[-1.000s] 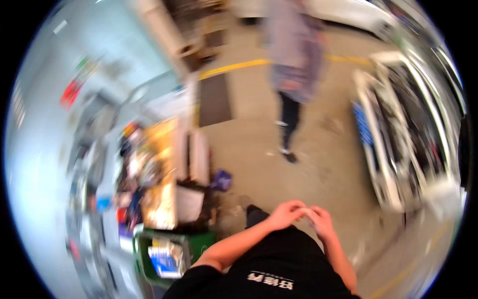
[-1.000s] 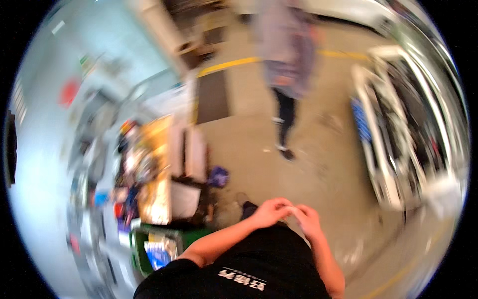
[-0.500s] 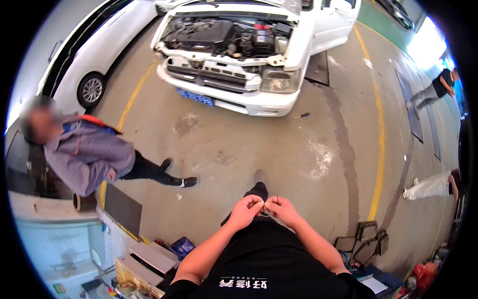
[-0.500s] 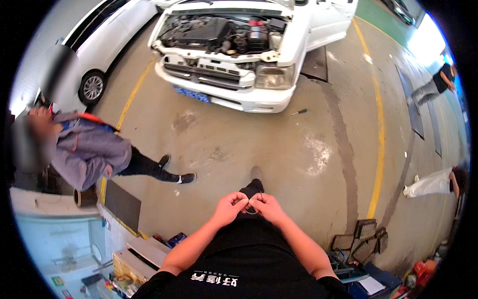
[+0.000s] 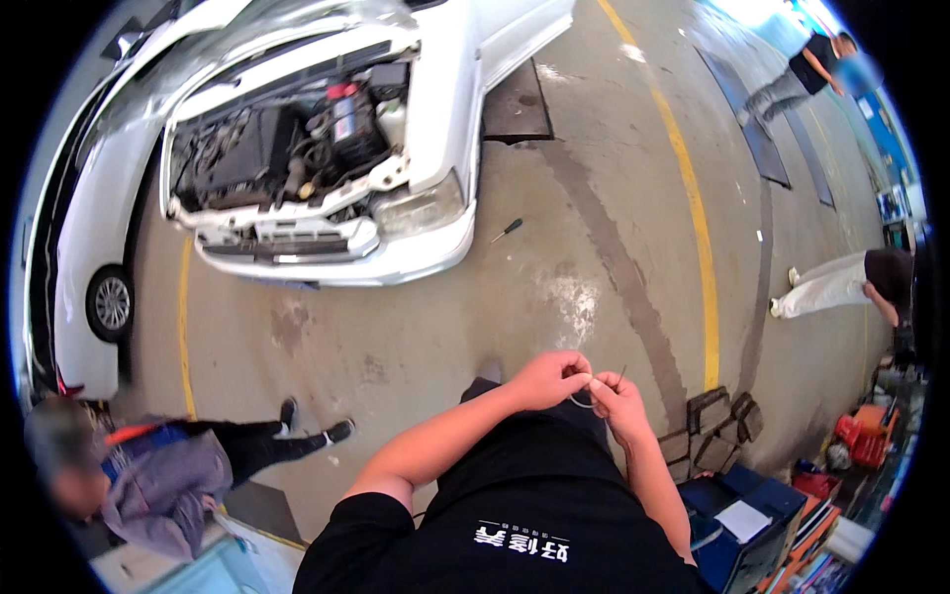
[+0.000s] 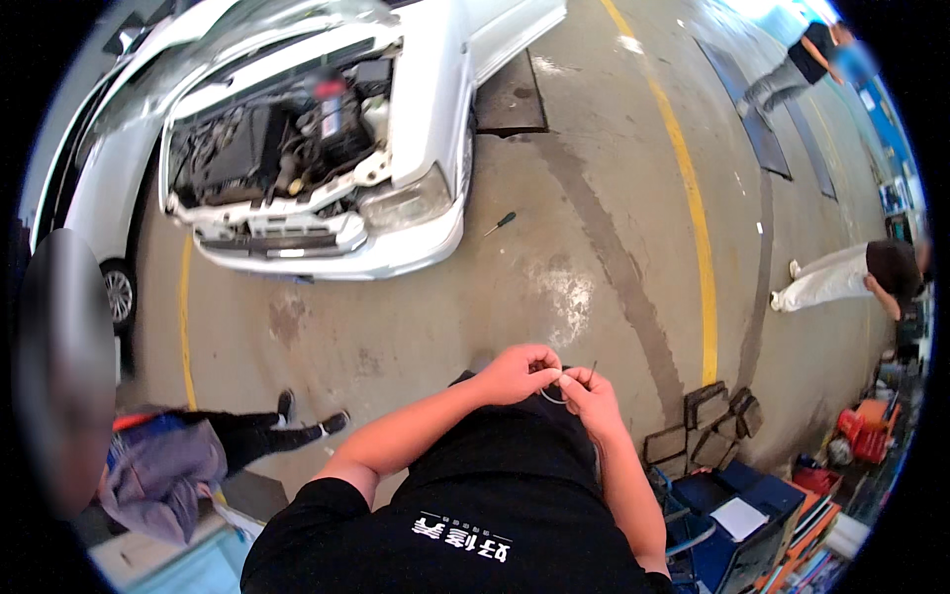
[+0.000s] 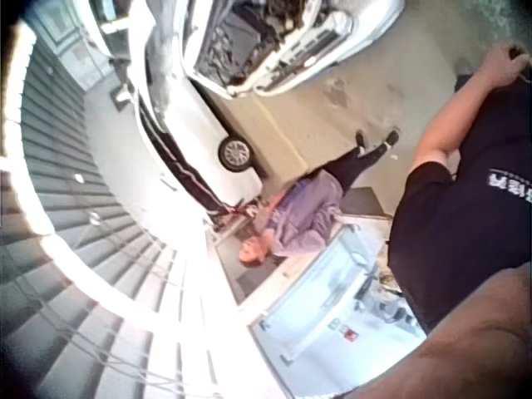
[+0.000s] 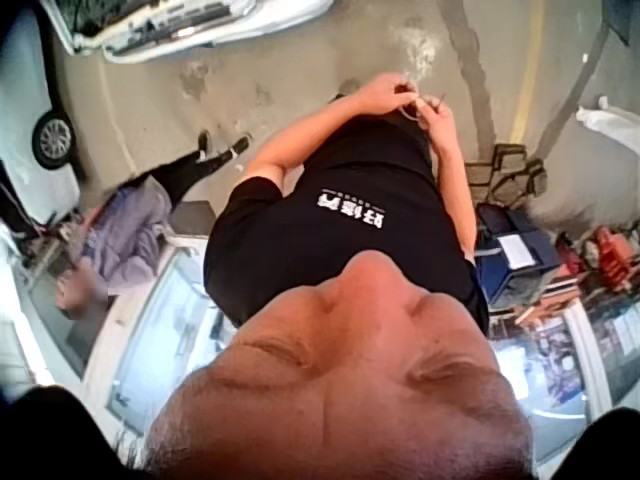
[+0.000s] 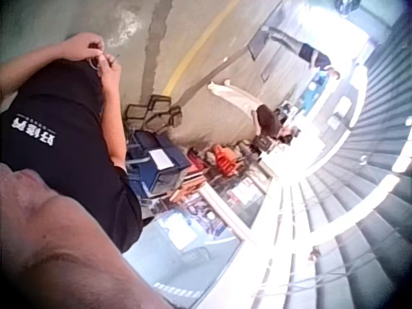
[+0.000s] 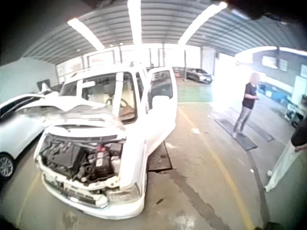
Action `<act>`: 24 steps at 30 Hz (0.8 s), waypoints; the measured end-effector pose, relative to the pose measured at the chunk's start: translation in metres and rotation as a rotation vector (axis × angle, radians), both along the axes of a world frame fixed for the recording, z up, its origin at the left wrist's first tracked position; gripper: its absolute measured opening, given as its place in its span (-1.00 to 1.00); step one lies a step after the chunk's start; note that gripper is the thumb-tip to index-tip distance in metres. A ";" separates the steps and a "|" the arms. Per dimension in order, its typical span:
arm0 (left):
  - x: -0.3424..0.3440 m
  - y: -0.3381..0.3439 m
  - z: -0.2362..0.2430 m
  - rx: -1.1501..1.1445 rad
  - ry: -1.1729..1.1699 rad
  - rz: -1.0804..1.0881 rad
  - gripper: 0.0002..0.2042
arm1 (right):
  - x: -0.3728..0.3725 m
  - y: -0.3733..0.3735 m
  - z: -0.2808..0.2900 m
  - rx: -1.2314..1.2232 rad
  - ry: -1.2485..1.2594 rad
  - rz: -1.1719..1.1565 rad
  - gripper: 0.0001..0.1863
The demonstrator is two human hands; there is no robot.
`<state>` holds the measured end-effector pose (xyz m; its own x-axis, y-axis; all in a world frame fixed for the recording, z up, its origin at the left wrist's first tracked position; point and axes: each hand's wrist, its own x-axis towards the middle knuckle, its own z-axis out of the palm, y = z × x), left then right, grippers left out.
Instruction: The person secures a white car's front bumper using zip ties. They walk to a storage area to retrieve wire cutters, cut a zip tie, and return to the car to fasten the bumper to the wheel arch. The person then returns to the bumper area to continue securing it.
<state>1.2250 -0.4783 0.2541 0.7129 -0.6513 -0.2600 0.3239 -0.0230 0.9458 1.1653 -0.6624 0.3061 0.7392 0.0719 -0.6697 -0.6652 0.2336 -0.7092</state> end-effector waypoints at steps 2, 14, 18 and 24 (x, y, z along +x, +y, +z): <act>0.048 -0.028 -0.002 -0.028 0.005 -0.047 -0.88 | 0.038 -0.026 -0.004 0.014 -0.020 -0.034 -0.87; 0.255 -0.162 -0.034 -0.057 0.360 0.472 -0.87 | 0.349 -0.159 -0.034 -0.058 0.047 0.403 -0.92; 0.305 -0.168 -0.042 -0.122 0.444 0.727 -0.88 | 0.434 -0.159 -0.041 0.004 0.092 0.565 -0.91; 0.369 -0.130 -0.126 -0.292 0.799 1.264 -0.90 | 0.540 -0.119 -0.125 0.110 0.288 0.573 -0.90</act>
<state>1.5936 -0.6080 0.1283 0.5641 0.1632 -0.8094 0.4003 0.8033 0.4409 1.7052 -0.7818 0.1812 0.3555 0.4806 -0.8017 -0.8658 -0.1538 -0.4761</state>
